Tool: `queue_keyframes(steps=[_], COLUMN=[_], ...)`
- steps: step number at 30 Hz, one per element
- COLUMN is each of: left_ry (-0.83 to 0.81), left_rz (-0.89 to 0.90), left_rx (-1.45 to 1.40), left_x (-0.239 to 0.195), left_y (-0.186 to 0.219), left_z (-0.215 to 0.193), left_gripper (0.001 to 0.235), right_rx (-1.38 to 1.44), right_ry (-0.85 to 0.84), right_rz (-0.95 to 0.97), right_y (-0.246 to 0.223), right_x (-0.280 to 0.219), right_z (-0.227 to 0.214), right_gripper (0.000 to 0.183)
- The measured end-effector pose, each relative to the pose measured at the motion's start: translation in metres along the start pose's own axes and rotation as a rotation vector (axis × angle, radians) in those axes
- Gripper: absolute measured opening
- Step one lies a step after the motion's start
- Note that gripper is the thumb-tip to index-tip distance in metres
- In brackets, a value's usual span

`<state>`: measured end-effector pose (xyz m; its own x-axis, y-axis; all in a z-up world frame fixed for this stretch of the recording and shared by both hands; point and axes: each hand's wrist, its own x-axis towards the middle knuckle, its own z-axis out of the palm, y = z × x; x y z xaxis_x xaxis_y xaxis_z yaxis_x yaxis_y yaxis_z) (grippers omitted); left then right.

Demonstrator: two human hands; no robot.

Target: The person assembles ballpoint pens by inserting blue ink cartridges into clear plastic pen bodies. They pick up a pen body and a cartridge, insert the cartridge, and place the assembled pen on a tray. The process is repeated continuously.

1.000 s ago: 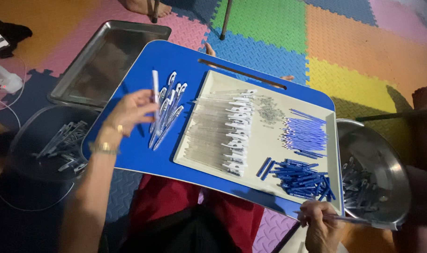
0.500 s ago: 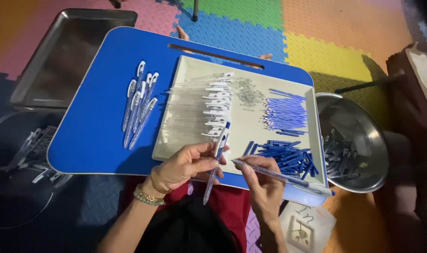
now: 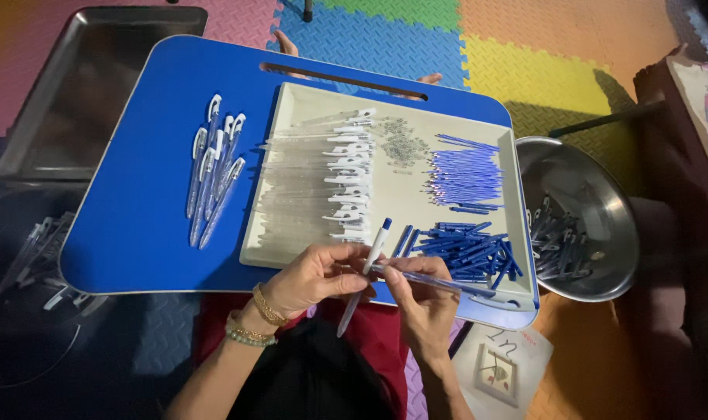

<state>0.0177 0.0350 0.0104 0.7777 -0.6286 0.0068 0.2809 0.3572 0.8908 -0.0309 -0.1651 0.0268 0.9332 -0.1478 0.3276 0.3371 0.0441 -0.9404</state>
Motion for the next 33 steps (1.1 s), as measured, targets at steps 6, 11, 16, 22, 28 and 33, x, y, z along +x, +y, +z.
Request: queue_keyframes(steps=[6, 11, 16, 22, 28, 33], left_ry=[0.066, 0.193, 0.213, 0.227, 0.212, 0.080], left_rz=[0.062, 0.102, 0.036, -0.035, 0.013, -0.232], left_rx=[0.075, 0.173, 0.143, 0.025, 0.211, 0.022], left_x=[0.001, -0.004, -0.002, -0.002, 0.004, -0.007], left_y=[-0.006, -0.025, -0.038, -0.035, -0.051, -0.016], left_z=[0.007, 0.012, 0.010, 0.014, 0.006, 0.011], left_gripper=[0.041, 0.036, 0.034, 0.041, 0.036, 0.060], right_rx=[-0.099, -0.291, -0.308, -0.529, -0.322, -0.044], right_ry=[0.037, -0.097, -0.076, -0.267, -0.221, -0.133], right_rz=[0.072, -0.311, -0.191, -0.258, -0.535, -0.146], right_y=[0.000, 0.026, 0.052, 0.041, 0.094, 0.009], right_x=[0.001, 0.005, -0.017, -0.004, -0.024, 0.011], right_z=[0.001, -0.004, -0.010, -0.029, -0.042, -0.026], right_gripper=[0.015, 0.016, 0.033, 0.021, 0.026, 0.011])
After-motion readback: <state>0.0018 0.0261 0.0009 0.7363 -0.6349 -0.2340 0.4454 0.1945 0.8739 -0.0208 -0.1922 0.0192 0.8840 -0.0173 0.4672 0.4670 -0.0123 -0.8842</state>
